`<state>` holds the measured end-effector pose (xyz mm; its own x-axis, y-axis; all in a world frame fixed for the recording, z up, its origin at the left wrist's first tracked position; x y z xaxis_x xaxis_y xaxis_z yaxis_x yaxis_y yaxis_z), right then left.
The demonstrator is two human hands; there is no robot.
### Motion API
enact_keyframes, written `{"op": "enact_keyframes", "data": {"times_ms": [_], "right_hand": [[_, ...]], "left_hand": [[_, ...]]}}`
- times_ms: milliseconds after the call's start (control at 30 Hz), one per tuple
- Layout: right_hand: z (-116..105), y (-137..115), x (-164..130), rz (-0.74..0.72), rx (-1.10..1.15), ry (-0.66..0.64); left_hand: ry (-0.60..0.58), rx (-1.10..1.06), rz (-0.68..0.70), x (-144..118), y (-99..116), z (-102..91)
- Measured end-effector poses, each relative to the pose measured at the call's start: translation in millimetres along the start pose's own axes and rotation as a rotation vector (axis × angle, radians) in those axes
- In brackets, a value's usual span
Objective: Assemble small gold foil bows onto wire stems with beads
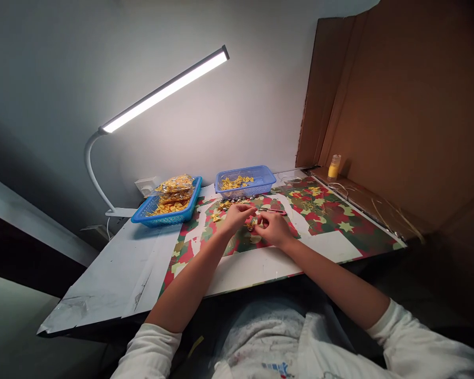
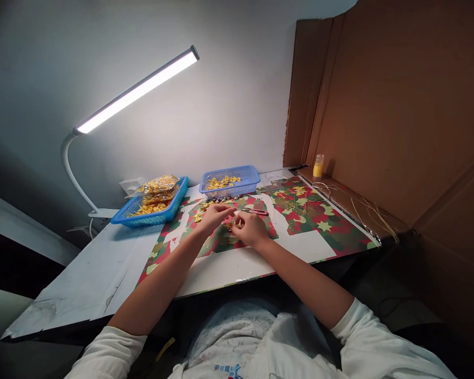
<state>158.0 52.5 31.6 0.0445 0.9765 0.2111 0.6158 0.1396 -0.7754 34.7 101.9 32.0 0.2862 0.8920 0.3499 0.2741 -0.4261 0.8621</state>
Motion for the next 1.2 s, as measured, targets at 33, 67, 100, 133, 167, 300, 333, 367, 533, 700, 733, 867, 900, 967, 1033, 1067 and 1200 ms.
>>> {"op": "enact_keyframes", "data": {"times_ms": [33, 67, 100, 133, 167, 300, 333, 367, 533, 700, 733, 867, 900, 967, 1033, 1067, 1200], "right_hand": [[-4.2, 5.8, 2.6, 0.059, 0.0, 0.032], [-7.6, 11.9, 5.3, 0.115, 0.015, 0.052], [-9.3, 17.5, 8.1, 0.164, 0.044, 0.056], [-9.3, 22.4, 10.8, 0.203, 0.084, 0.045], [-7.9, 26.3, 13.3, 0.231, 0.126, 0.024], [1.5, 33.6, 20.3, 0.272, 0.252, -0.032], [3.8, 33.4, 21.3, 0.264, 0.28, -0.04], [5.6, 32.7, 22.2, 0.251, 0.309, -0.046], [11.6, 30.4, 25.9, 0.229, 0.413, -0.081], [20.9, 33.0, 30.7, 0.289, 0.497, -0.144], [22.7, 33.6, 31.8, 0.29, 0.505, -0.144], [28.1, 36.2, 36.2, 0.248, 0.506, -0.108], [29.2, 36.9, 36.9, 0.238, 0.488, -0.098], [31.1, 36.6, 37.4, 0.21, 0.419, -0.086], [32.6, 34.1, 36.9, 0.173, 0.332, -0.082], [33.5, 32.6, 36.3, 0.157, 0.292, -0.086], [37.5, 30.7, 34.2, 0.153, 0.207, -0.119]], "left_hand": [[-0.001, -0.006, -0.004, 0.3, -2.1, 0.9], [-0.006, -0.009, -0.002, 0.6, -3.7, 2.2], [-0.013, -0.011, 0.005, 1.0, -4.8, 3.9], [-0.022, -0.01, 0.013, 1.2, -5.4, 5.7], [-0.029, -0.006, 0.024, 1.3, -5.3, 7.4], [-0.016, 0.027, 0.071, 1.2, 0.4, 9.2], [-0.004, 0.043, 0.09, 1.1, 2.9, 8.2], [0.008, 0.06, 0.109, 1.0, 5.5, 7.1], [0.072, 0.153, 0.174, 0.6, 13.8, -0.9], [0.144, 0.161, 0.239, 1.1, 19.5, -6.0], [0.158, 0.157, 0.249, 1.3, 20.0, -6.8], [0.2, 0.15, 0.27, 1.8, 19.6, -9.4], [0.211, 0.149, 0.273, 1.7, 19.6, -10.2], [0.233, 0.149, 0.278, 1.2, 20.3, -12.0], [0.251, 0.146, 0.281, 0.5, 21.8, -13.7], [0.258, 0.142, 0.284, 0.1, 22.6, -14.4], [0.281, 0.116, 0.298, -0.2, 24.8, -17.1]]}}
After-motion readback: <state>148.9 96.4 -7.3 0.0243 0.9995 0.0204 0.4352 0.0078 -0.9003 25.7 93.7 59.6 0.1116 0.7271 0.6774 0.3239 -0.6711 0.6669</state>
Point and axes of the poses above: each hand's wrist, its own x-axis towards the middle knuckle, its own z-axis out of the palm, y = z × x, the point moved 8 cm from there along x, towards the middle knuckle, and after that the axes turned 14 degrees about z, right-handed, at the moved point
